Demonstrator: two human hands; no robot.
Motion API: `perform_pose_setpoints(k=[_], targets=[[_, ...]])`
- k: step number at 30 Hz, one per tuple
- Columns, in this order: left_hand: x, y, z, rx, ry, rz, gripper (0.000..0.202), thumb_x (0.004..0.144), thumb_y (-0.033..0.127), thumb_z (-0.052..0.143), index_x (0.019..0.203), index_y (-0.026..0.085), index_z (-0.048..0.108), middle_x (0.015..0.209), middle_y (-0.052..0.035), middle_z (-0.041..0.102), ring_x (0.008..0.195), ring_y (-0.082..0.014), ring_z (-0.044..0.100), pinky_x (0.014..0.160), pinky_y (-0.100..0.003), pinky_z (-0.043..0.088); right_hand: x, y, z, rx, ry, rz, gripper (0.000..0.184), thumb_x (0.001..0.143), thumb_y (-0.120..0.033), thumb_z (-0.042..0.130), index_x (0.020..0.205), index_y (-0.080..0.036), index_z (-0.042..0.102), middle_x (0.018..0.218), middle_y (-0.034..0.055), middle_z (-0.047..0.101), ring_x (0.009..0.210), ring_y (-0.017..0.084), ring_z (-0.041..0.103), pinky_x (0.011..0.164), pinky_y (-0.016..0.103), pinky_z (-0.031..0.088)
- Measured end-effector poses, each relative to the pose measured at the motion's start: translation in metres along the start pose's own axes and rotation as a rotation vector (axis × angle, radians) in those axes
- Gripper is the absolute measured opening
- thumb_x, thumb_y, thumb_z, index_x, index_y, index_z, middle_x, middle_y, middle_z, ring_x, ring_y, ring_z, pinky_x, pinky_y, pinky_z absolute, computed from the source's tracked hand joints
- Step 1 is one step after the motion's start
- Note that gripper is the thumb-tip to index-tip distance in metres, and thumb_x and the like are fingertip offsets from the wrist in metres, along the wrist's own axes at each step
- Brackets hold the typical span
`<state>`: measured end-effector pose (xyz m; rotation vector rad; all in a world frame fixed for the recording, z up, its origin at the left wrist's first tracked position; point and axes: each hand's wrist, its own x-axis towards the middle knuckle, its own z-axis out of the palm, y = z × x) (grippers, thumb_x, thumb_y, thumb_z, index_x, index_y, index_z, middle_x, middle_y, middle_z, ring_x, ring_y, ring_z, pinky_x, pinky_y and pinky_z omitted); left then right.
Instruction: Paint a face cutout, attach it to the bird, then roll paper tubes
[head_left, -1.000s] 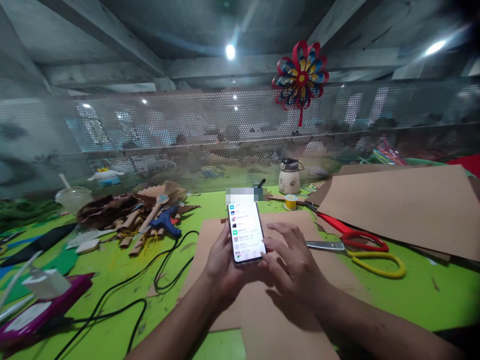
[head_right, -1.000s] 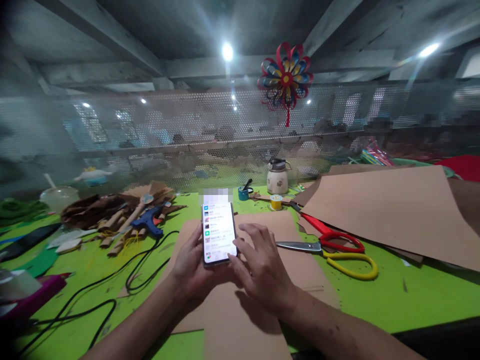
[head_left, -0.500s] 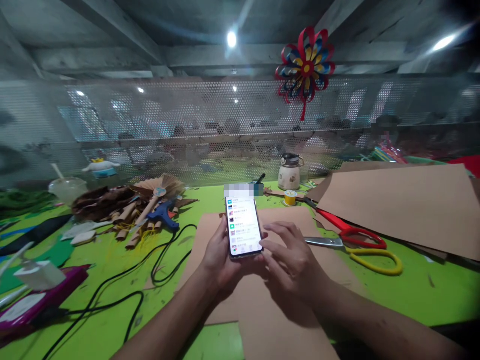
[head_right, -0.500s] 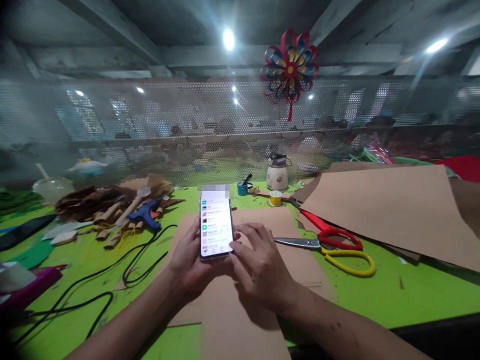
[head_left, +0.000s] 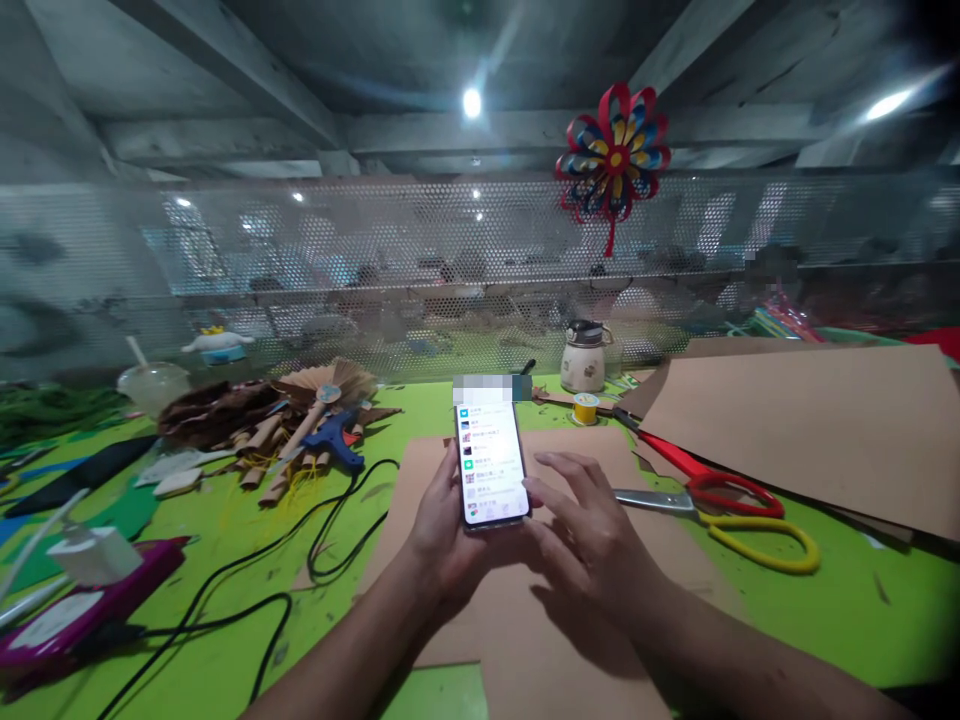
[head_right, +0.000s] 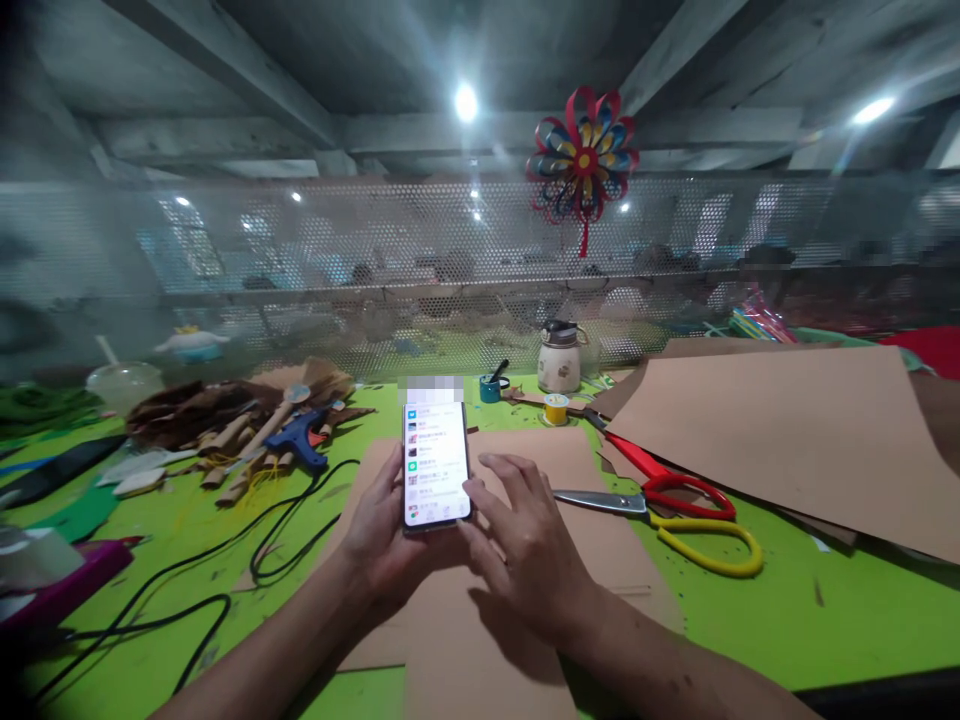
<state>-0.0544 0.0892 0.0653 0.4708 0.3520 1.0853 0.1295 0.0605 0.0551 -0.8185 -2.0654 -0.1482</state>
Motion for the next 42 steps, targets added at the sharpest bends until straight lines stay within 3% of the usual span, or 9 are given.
perform_pose_setpoints(k=[7,19,26,34,37,42], targets=[[-0.001,-0.003,0.007,-0.021,0.048,0.019,0.050,0.094,0.045,0.042,0.125,0.009,0.055,0.108,-0.0179,0.068,0.096,-0.0313,0.066,0.093,-0.051,0.044,0.001,-0.001,0.001,-0.052,0.025,-0.051,0.035,0.086,-0.019,0.056,0.121,-0.012,0.057,0.133,0.0193,0.048,0.124,0.032,0.041,0.098,0.055,0.043],[-0.002,-0.001,0.000,-0.017,-0.096,-0.027,0.050,0.095,0.049,0.039,0.126,0.013,0.056,0.107,-0.0175,0.067,0.093,-0.0323,0.065,0.088,-0.053,0.044,-0.002,-0.001,0.005,-0.055,0.012,-0.057,0.035,0.087,-0.020,0.057,0.122,-0.015,0.057,0.135,0.0179,0.048,0.127,0.032,0.040,0.100,0.057,0.042],[-0.002,0.000,0.000,0.013,-0.038,-0.013,0.058,0.093,0.053,0.038,0.126,0.007,0.054,0.107,-0.0210,0.066,0.092,-0.0320,0.065,0.088,-0.048,0.045,-0.001,-0.006,0.004,-0.018,-0.017,-0.089,0.034,0.085,-0.019,0.059,0.118,-0.015,0.060,0.134,0.0162,0.049,0.126,0.031,0.040,0.100,0.054,0.042],[-0.003,0.000,0.008,-0.050,0.002,-0.016,0.054,0.093,0.053,0.040,0.117,0.010,0.060,0.100,-0.0167,0.069,0.087,-0.0292,0.067,0.084,-0.044,0.048,-0.003,-0.009,0.002,-0.033,-0.076,-0.122,0.030,0.086,-0.023,0.059,0.115,-0.018,0.063,0.137,0.0141,0.048,0.126,0.032,0.039,0.100,0.053,0.042],[-0.004,0.001,0.010,-0.070,-0.003,-0.023,0.053,0.094,0.052,0.039,0.112,0.008,0.062,0.098,-0.0168,0.069,0.086,-0.0275,0.067,0.085,-0.043,0.049,-0.004,-0.006,0.004,-0.067,-0.109,-0.126,0.035,0.087,-0.025,0.058,0.121,-0.018,0.060,0.140,0.0142,0.046,0.130,0.032,0.036,0.102,0.054,0.039],[-0.002,0.000,0.004,-0.047,-0.042,-0.026,0.052,0.094,0.051,0.039,0.124,0.012,0.058,0.108,-0.0170,0.068,0.095,-0.0313,0.065,0.091,-0.053,0.044,-0.003,-0.001,0.008,-0.149,-0.075,-0.065,0.058,0.087,-0.029,0.058,0.140,-0.012,0.041,0.150,0.0181,0.033,0.138,0.035,0.025,0.108,0.058,0.032]])
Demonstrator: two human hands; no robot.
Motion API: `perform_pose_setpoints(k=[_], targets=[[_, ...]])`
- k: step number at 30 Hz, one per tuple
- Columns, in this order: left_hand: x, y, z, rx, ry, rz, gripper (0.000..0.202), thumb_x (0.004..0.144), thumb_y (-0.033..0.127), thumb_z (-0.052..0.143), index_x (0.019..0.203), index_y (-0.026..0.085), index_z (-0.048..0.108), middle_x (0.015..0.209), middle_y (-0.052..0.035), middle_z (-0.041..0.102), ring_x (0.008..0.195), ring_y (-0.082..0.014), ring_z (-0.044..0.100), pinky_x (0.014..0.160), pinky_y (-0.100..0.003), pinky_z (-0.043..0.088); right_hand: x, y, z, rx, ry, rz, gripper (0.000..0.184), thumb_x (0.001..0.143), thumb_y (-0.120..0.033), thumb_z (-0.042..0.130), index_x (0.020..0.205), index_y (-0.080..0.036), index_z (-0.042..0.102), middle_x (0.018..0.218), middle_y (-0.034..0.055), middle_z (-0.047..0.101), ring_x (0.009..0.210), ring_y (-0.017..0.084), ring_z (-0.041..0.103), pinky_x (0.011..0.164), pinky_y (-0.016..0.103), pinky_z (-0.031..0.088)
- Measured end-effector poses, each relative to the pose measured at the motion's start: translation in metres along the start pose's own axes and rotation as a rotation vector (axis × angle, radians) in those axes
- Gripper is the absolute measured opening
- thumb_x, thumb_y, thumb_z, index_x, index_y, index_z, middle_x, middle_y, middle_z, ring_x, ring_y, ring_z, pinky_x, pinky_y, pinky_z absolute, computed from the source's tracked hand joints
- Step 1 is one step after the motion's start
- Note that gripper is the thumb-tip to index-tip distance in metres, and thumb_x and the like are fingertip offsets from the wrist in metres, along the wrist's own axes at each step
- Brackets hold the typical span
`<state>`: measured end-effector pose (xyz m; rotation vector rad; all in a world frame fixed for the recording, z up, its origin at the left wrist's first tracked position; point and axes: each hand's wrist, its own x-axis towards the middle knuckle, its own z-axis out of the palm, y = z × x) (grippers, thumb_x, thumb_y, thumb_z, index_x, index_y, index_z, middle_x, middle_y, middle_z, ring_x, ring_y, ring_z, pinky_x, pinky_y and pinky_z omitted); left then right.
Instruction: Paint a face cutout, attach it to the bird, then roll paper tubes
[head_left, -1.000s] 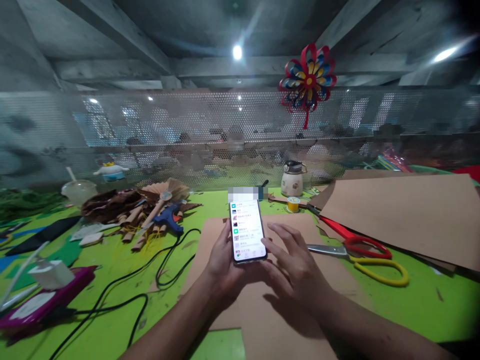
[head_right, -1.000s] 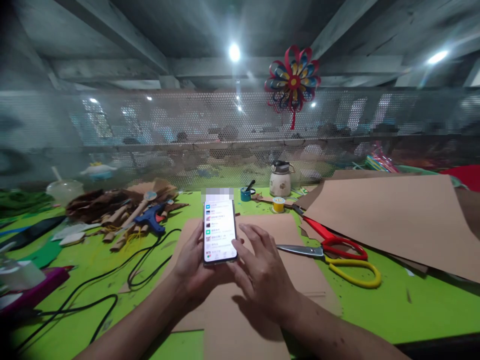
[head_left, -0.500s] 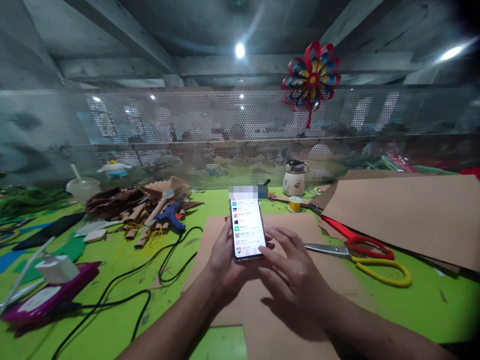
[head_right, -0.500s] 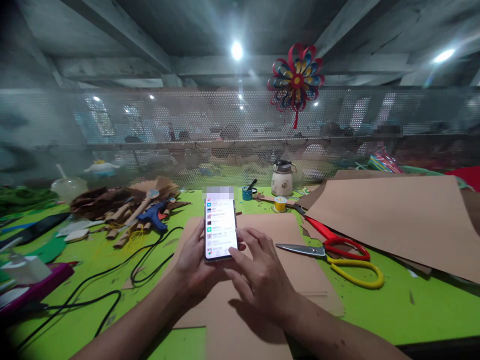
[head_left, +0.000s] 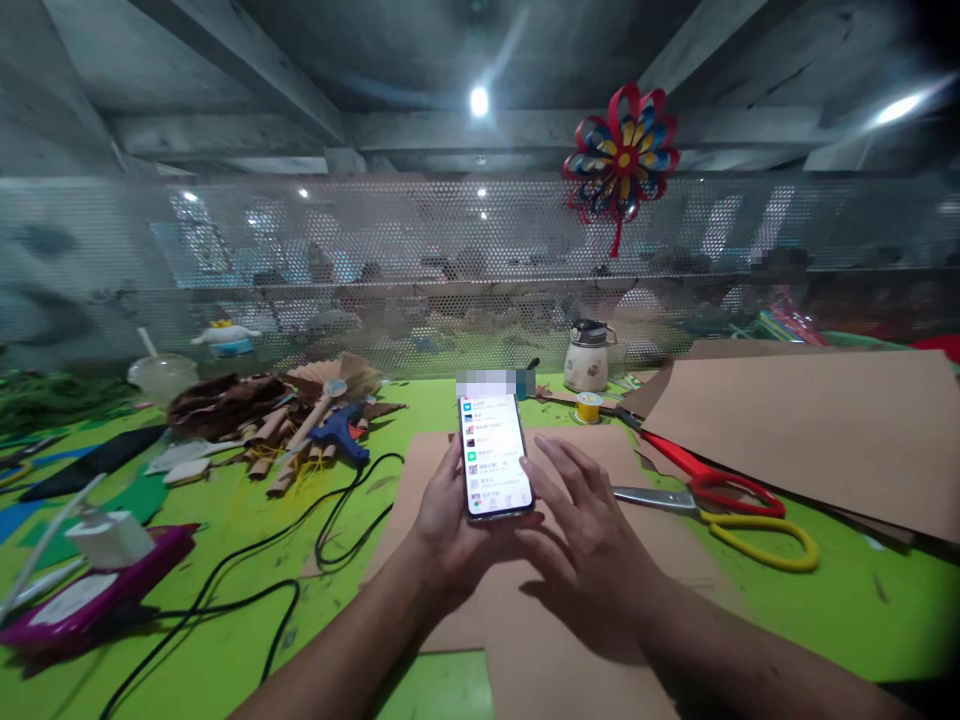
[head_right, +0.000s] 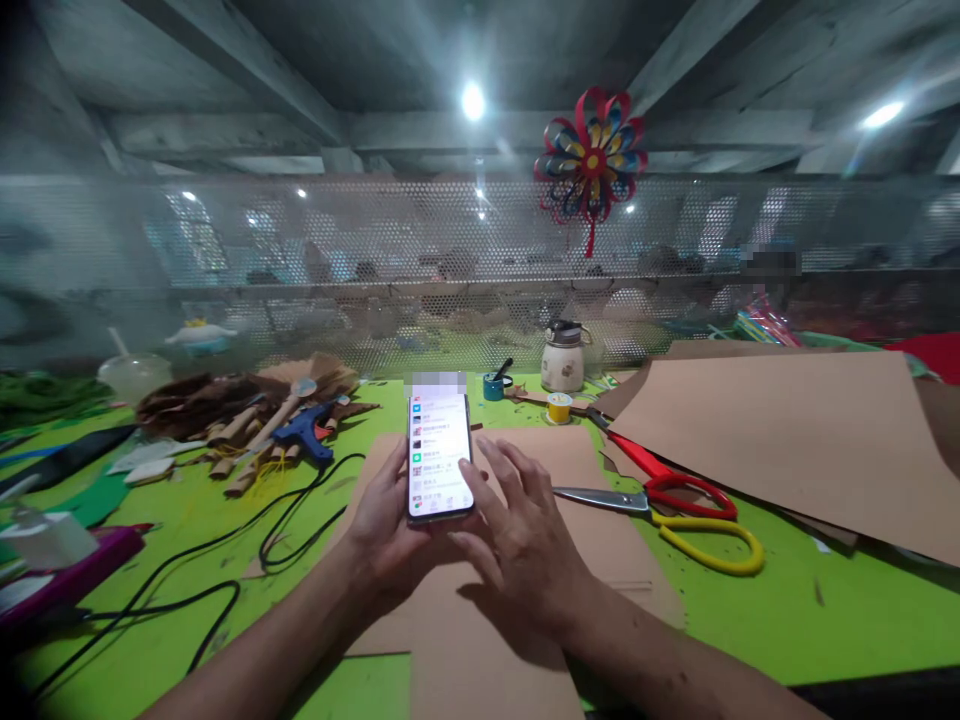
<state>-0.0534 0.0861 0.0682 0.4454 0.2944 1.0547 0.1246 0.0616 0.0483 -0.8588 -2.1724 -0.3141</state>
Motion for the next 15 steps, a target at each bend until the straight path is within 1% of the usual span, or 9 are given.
perform_pose_setpoints(k=[2,3,6,9,12,15], targets=[[0.0009,-0.0004,-0.0025,0.007,-0.019,0.011,0.051,0.095,0.049,0.039,0.127,0.013,0.056,0.110,-0.0164,0.068,0.097,-0.0314,0.065,0.092,-0.053,0.044,0.0005,0.0012,0.0009,-0.006,0.011,0.012,0.062,0.087,-0.030,0.057,0.143,-0.011,0.036,0.151,0.0187,0.031,0.139,0.034,0.023,0.109,0.057,0.031],[0.0013,-0.0004,-0.0035,0.012,-0.019,0.012,0.051,0.095,0.049,0.039,0.127,0.013,0.056,0.110,-0.0164,0.068,0.097,-0.0313,0.065,0.091,-0.052,0.044,0.0005,0.0013,0.0009,-0.007,0.009,0.013,0.062,0.088,-0.030,0.057,0.143,-0.011,0.036,0.150,0.0184,0.032,0.139,0.034,0.024,0.109,0.057,0.031],[0.0016,0.0012,-0.0053,0.036,0.016,-0.023,0.055,0.094,0.052,0.039,0.122,0.010,0.059,0.108,-0.0189,0.068,0.094,-0.0317,0.065,0.090,-0.050,0.045,-0.0006,-0.0001,-0.0009,0.008,-0.005,-0.019,0.054,0.087,-0.027,0.058,0.138,-0.015,0.044,0.149,0.0166,0.033,0.137,0.035,0.027,0.107,0.058,0.033],[0.0012,0.0039,-0.0054,0.049,0.032,-0.067,0.062,0.092,0.058,0.038,0.113,0.005,0.063,0.103,-0.0217,0.068,0.092,-0.0321,0.065,0.088,-0.046,0.046,-0.0021,-0.0027,-0.0036,0.054,0.002,-0.071,0.046,0.086,-0.023,0.058,0.131,-0.018,0.051,0.147,0.0157,0.034,0.134,0.035,0.030,0.104,0.057,0.035],[0.0005,0.0050,-0.0027,0.060,0.026,-0.054,0.063,0.092,0.057,0.036,0.106,0.004,0.065,0.099,-0.0218,0.068,0.089,-0.0307,0.066,0.088,-0.044,0.046,-0.0025,-0.0042,-0.0045,0.090,0.016,-0.068,0.045,0.086,-0.022,0.058,0.130,-0.017,0.052,0.144,0.0160,0.038,0.132,0.034,0.032,0.103,0.056,0.037],[0.0002,0.0034,0.0017,0.069,0.014,-0.029,0.059,0.094,0.054,0.035,0.109,0.005,0.063,0.098,-0.0204,0.068,0.085,-0.0292,0.066,0.087,-0.046,0.046,-0.0012,-0.0021,-0.0036,0.091,0.038,-0.036,0.043,0.087,-0.022,0.058,0.129,-0.016,0.052,0.141,0.0164,0.040,0.131,0.033,0.033,0.103,0.055,0.038]])
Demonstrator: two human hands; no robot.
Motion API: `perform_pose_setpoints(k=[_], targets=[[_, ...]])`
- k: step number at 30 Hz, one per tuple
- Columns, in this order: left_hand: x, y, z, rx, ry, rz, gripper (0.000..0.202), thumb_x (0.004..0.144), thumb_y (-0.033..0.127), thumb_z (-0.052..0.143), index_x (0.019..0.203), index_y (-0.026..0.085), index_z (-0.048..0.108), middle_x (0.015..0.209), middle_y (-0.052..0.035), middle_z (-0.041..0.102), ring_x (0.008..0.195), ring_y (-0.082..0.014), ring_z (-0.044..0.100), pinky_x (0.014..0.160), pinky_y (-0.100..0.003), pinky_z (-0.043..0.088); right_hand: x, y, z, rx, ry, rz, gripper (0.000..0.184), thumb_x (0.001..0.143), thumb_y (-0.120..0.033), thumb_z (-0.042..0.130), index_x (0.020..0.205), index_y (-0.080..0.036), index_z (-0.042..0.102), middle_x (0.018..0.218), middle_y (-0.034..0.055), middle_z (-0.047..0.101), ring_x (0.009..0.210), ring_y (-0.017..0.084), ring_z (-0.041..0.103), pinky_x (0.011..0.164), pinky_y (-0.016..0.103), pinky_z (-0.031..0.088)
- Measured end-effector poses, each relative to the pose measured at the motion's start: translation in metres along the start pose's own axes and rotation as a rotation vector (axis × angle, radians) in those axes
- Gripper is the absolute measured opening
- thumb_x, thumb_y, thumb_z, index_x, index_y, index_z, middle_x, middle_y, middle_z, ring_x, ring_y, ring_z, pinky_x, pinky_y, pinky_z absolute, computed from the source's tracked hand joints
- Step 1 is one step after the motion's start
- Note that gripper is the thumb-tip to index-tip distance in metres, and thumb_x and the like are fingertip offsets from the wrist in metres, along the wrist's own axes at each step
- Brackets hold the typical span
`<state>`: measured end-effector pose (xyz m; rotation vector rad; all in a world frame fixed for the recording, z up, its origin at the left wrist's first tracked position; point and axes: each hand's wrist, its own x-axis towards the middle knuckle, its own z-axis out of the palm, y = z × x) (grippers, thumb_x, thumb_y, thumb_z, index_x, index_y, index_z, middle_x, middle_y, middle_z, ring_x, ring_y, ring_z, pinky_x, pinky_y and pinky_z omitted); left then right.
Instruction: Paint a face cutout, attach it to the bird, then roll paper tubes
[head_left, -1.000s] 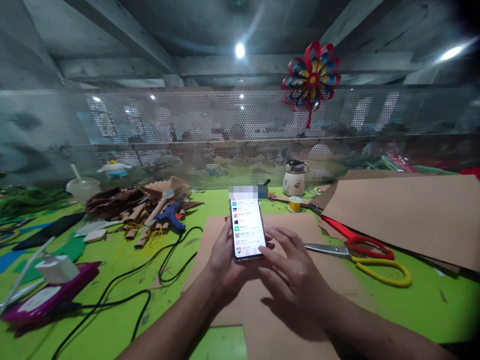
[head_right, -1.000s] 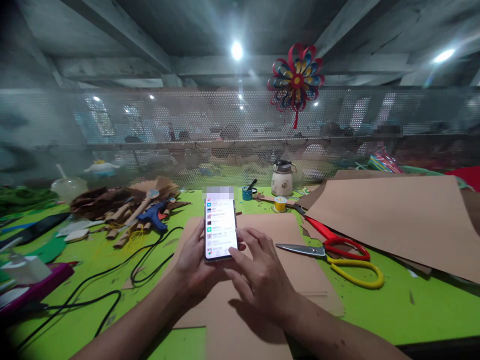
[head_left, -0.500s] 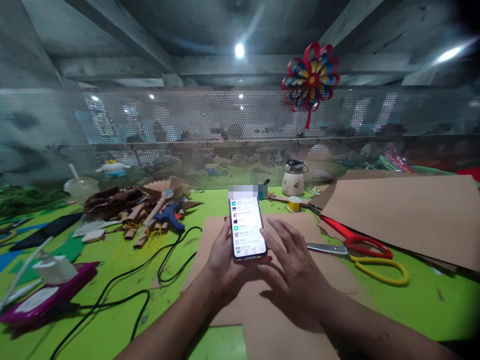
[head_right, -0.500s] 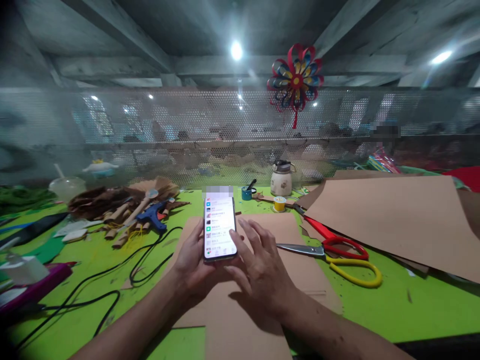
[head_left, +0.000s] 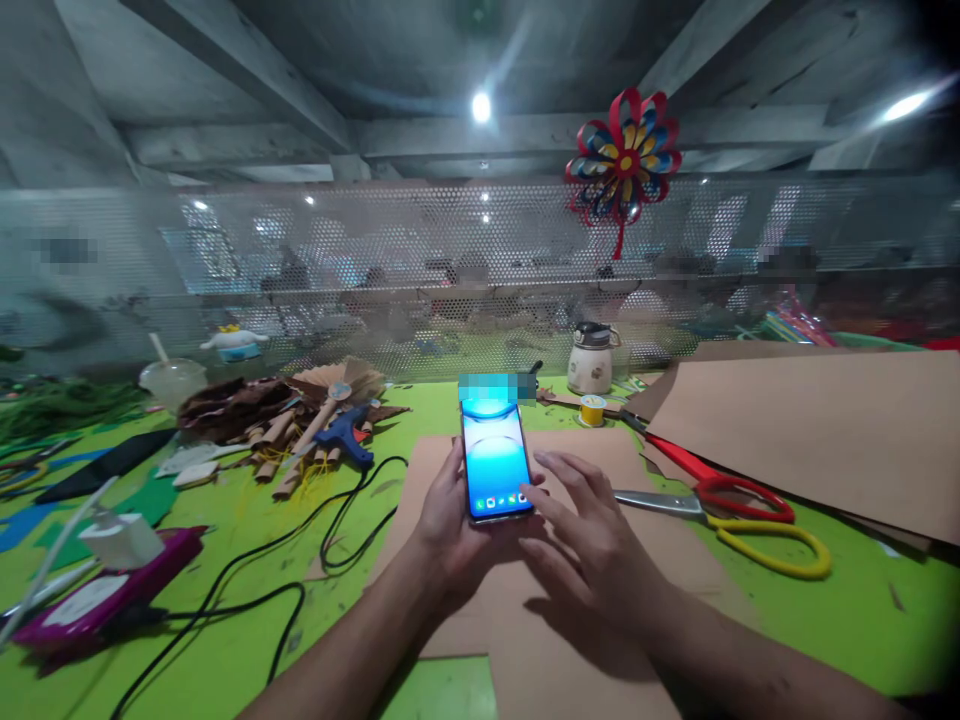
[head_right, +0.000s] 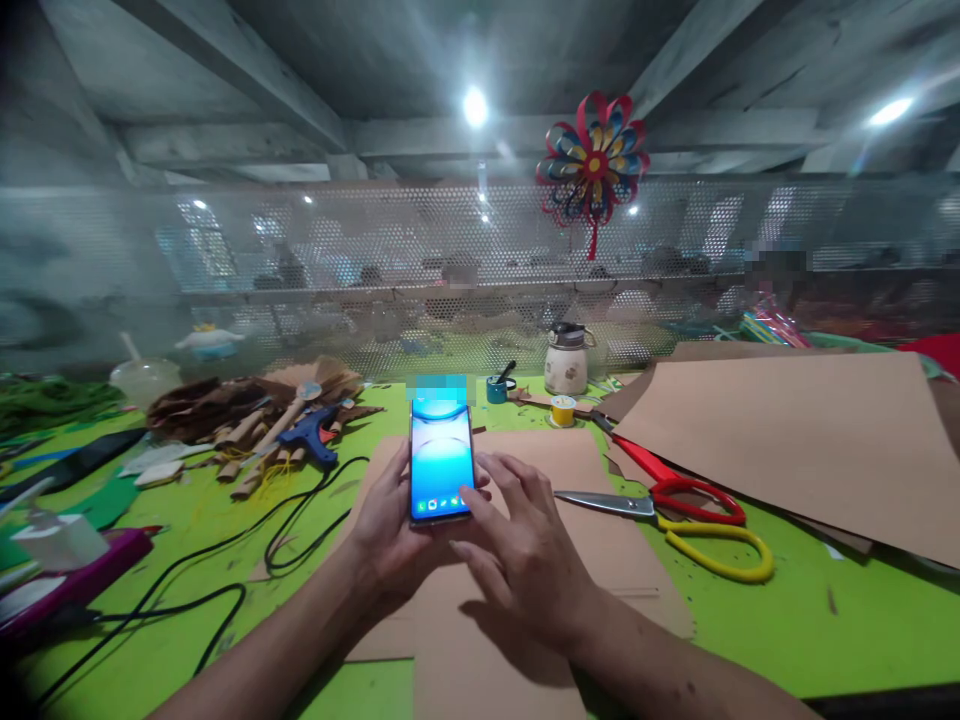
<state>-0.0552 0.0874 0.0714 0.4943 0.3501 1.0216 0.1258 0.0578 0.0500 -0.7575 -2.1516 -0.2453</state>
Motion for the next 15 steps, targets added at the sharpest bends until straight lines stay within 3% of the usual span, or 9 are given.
perform_pose_setpoints(k=[3,7,15], targets=[[0.000,-0.004,0.003,-0.002,-0.008,0.000,0.055,0.093,0.053,0.038,0.116,0.009,0.062,0.096,-0.0168,0.069,0.082,-0.0279,0.066,0.086,-0.047,0.047,0.003,0.007,0.000,-0.017,0.036,0.023,0.044,0.088,-0.024,0.056,0.131,-0.015,0.051,0.141,0.0173,0.041,0.131,0.033,0.034,0.104,0.055,0.038],[0.000,-0.012,0.003,0.030,-0.059,-0.098,0.058,0.093,0.056,0.039,0.124,0.010,0.059,0.100,-0.0172,0.069,0.083,-0.0277,0.066,0.084,-0.046,0.048,0.012,0.018,-0.004,-0.075,0.081,0.078,0.049,0.089,-0.028,0.055,0.136,-0.018,0.046,0.144,0.0162,0.038,0.133,0.033,0.032,0.104,0.057,0.036],[-0.007,-0.026,0.005,0.293,-0.012,-0.163,0.060,0.090,0.059,0.042,0.137,0.021,0.049,0.113,-0.0185,0.067,0.089,-0.0366,0.068,0.078,-0.058,0.050,0.035,0.019,-0.017,-0.181,0.136,0.167,0.051,0.091,-0.038,0.054,0.138,-0.023,0.045,0.153,0.0111,0.028,0.140,0.032,0.022,0.109,0.057,0.029]])
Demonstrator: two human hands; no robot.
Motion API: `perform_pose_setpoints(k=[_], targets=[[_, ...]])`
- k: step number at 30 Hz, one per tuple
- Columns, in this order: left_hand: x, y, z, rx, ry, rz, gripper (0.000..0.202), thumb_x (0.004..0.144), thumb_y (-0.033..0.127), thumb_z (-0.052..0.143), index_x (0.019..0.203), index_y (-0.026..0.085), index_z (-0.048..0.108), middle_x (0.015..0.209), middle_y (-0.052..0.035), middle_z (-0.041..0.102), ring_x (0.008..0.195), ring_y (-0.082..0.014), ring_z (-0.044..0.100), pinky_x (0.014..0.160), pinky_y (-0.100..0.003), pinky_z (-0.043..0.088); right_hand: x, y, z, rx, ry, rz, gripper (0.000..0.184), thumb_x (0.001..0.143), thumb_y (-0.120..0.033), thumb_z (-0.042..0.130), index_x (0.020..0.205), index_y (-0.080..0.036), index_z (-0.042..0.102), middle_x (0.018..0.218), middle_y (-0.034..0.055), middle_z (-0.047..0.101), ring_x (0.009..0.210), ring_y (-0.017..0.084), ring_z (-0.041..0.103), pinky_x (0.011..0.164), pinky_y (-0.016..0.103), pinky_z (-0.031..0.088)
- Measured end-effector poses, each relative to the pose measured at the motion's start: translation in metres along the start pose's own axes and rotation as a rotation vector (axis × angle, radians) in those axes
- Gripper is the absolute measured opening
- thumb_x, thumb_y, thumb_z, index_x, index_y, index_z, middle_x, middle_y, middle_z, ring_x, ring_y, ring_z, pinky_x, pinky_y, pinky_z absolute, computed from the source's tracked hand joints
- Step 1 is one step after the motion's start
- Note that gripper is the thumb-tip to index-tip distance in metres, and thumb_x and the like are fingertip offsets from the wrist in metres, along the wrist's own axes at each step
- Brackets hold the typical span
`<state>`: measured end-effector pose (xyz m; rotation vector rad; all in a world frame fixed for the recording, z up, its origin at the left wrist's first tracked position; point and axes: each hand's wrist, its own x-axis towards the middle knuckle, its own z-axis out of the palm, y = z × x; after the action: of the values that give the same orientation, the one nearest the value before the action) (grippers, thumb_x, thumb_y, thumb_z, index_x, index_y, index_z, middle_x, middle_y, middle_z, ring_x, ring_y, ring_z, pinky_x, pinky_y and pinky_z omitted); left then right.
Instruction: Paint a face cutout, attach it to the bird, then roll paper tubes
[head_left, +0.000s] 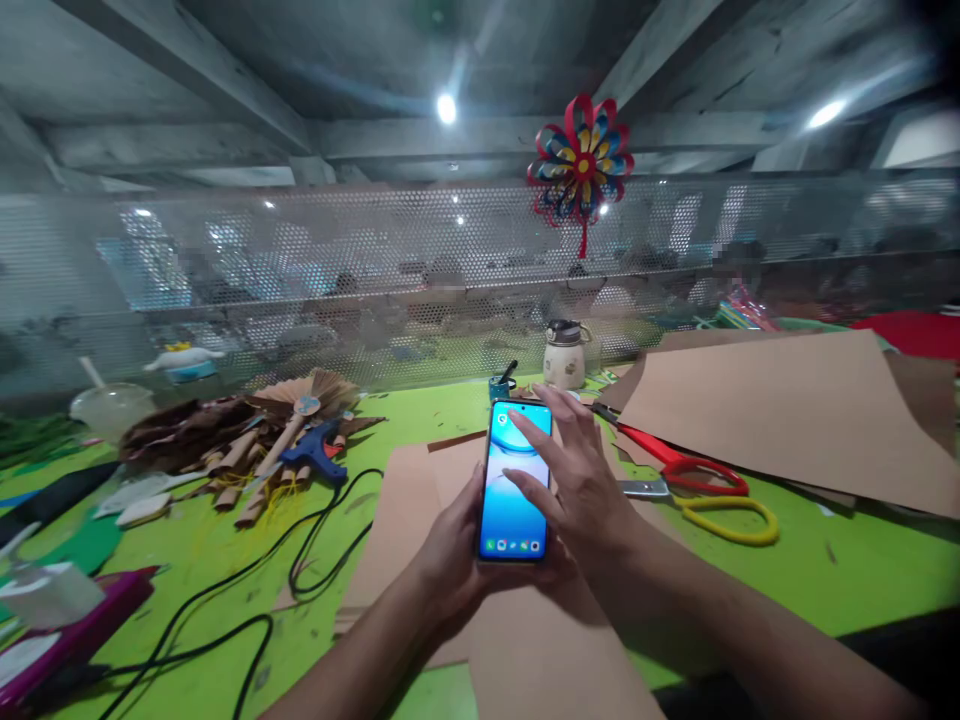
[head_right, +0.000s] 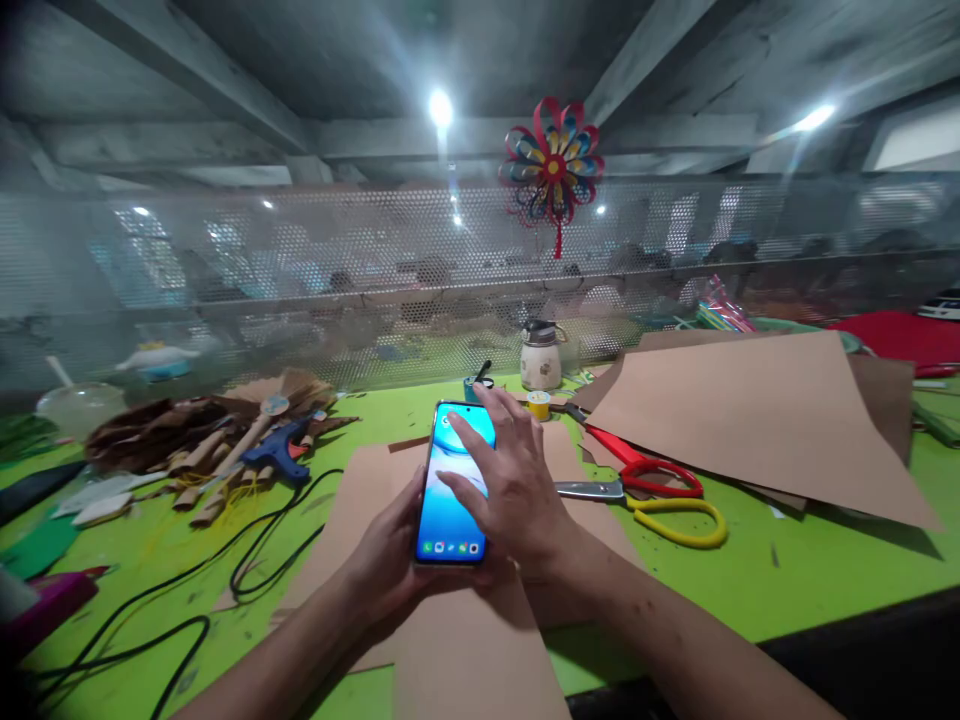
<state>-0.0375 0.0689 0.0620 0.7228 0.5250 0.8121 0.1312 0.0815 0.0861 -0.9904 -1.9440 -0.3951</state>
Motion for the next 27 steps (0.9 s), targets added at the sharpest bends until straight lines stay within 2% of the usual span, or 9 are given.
perform_pose_setpoints(k=[7,11,14,17,21,27], targets=[[0.000,-0.001,0.004,0.034,0.060,0.022,0.059,0.089,0.057,0.046,0.135,0.020,0.050,0.120,-0.0190,0.064,0.096,-0.0397,0.066,0.076,-0.060,0.052,0.002,-0.005,0.001,-0.040,-0.042,-0.014,0.047,0.091,-0.042,0.054,0.133,-0.021,0.052,0.153,0.0107,0.029,0.140,0.033,0.022,0.107,0.057,0.030],[0.000,-0.001,0.004,0.028,0.046,0.019,0.060,0.090,0.058,0.044,0.136,0.020,0.049,0.118,-0.0191,0.065,0.094,-0.0389,0.067,0.076,-0.060,0.052,0.001,-0.004,0.002,-0.032,-0.044,-0.025,0.049,0.091,-0.041,0.053,0.135,-0.019,0.049,0.151,0.0124,0.031,0.139,0.034,0.023,0.107,0.058,0.030],[0.001,0.001,0.002,0.012,-0.012,-0.010,0.062,0.090,0.059,0.042,0.136,0.018,0.049,0.115,-0.0198,0.066,0.090,-0.0374,0.068,0.078,-0.057,0.051,-0.003,-0.002,0.003,0.020,0.034,-0.033,0.050,0.090,-0.038,0.054,0.136,-0.018,0.046,0.149,0.0141,0.033,0.138,0.033,0.026,0.107,0.057,0.031],[0.001,0.004,-0.004,-0.011,0.012,-0.016,0.064,0.090,0.060,0.041,0.135,0.016,0.050,0.114,-0.0200,0.066,0.087,-0.0365,0.068,0.077,-0.057,0.051,-0.012,0.000,0.005,0.075,0.086,-0.023,0.046,0.089,-0.033,0.056,0.132,-0.019,0.048,0.145,0.0144,0.037,0.134,0.033,0.031,0.105,0.058,0.032],[0.003,0.008,-0.011,-0.066,0.080,0.045,0.061,0.091,0.058,0.042,0.134,0.016,0.052,0.113,-0.0187,0.066,0.090,-0.0368,0.067,0.080,-0.061,0.049,-0.022,0.002,0.009,0.117,0.068,-0.024,0.039,0.087,-0.028,0.057,0.125,-0.019,0.053,0.139,0.0148,0.042,0.129,0.033,0.036,0.102,0.058,0.035],[0.003,0.014,-0.014,-0.186,0.064,0.115,0.060,0.093,0.056,0.040,0.132,0.011,0.052,0.111,-0.0202,0.066,0.094,-0.0353,0.065,0.083,-0.060,0.047,-0.029,0.000,0.010,0.154,0.040,-0.022,0.032,0.087,-0.020,0.055,0.119,-0.018,0.056,0.136,0.0155,0.043,0.126,0.033,0.038,0.098,0.057,0.039]])
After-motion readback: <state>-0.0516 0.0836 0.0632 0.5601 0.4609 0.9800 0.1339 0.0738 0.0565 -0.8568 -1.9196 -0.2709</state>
